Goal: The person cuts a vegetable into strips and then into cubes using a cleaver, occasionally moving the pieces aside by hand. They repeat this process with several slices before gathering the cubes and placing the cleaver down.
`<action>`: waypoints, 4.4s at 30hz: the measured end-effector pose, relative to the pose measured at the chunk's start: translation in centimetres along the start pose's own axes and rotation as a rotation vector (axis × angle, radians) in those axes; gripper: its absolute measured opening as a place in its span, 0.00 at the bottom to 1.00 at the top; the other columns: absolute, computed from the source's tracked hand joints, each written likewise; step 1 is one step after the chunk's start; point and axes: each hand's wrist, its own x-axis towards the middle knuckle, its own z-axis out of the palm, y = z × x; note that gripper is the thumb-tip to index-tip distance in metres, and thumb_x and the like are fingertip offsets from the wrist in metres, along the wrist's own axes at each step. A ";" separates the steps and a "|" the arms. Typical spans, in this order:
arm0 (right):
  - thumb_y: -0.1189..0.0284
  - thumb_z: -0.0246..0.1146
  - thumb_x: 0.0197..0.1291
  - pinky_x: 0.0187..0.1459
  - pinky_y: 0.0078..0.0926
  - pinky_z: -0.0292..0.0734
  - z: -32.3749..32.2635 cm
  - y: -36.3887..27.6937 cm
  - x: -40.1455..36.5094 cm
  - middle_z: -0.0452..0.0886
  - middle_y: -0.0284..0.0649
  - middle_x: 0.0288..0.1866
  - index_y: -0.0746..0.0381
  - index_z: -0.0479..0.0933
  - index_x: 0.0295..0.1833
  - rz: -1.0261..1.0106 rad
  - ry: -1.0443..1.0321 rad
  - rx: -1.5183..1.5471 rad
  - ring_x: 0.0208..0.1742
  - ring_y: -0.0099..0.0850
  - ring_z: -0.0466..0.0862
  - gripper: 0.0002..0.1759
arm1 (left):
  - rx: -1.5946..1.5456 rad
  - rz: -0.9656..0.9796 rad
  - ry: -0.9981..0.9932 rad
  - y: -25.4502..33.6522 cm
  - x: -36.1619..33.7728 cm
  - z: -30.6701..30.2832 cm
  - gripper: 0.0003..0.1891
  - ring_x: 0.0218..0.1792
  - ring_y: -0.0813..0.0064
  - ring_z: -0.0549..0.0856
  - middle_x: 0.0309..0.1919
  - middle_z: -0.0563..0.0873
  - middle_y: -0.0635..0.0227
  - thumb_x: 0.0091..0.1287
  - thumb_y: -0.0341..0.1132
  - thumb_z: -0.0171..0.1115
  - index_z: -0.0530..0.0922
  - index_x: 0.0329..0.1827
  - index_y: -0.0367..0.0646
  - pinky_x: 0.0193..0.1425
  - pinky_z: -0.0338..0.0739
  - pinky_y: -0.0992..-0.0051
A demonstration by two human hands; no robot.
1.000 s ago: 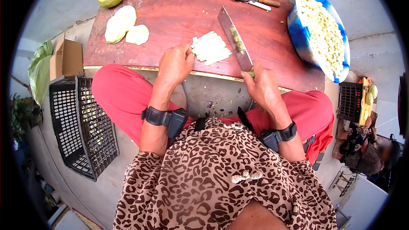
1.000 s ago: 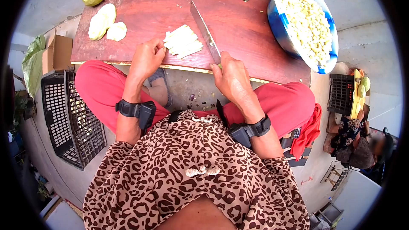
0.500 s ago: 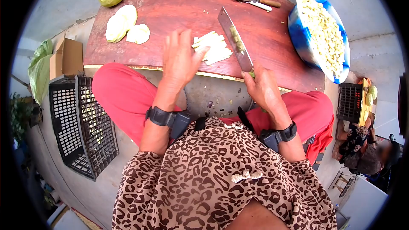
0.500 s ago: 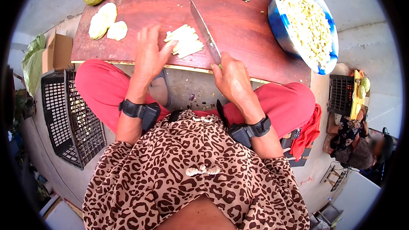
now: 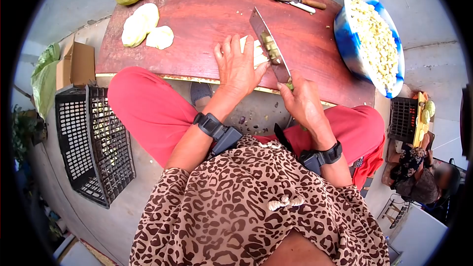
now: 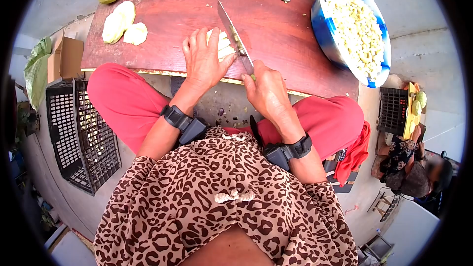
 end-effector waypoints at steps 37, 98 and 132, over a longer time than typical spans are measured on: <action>0.72 0.66 0.63 0.40 0.54 0.78 -0.1 -0.7 0.4 0.82 0.61 0.34 0.69 0.72 0.40 -0.010 -0.102 -0.093 0.38 0.61 0.83 0.12 | -0.053 0.075 -0.041 -2.3 -0.6 -0.6 0.46 0.71 0.53 0.67 0.66 0.74 0.53 0.53 0.53 0.77 0.69 0.69 0.34 0.74 0.54 0.44; 0.74 0.61 0.67 0.33 0.58 0.77 -2.5 -2.9 0.4 0.79 0.66 0.25 0.72 0.68 0.38 -0.118 -0.192 -0.175 0.33 0.66 0.82 0.12 | -0.066 0.039 -0.157 -1.6 -0.5 -2.0 0.39 0.72 0.51 0.66 0.67 0.72 0.55 0.61 0.49 0.71 0.68 0.72 0.38 0.75 0.53 0.44; 0.74 0.64 0.66 0.36 0.57 0.76 -1.1 -2.3 0.5 0.80 0.65 0.30 0.70 0.68 0.41 -0.044 -0.094 -0.074 0.36 0.65 0.82 0.12 | -0.078 0.045 -0.097 -2.0 -0.6 -1.2 0.47 0.72 0.49 0.66 0.68 0.71 0.48 0.57 0.51 0.75 0.63 0.73 0.31 0.75 0.52 0.45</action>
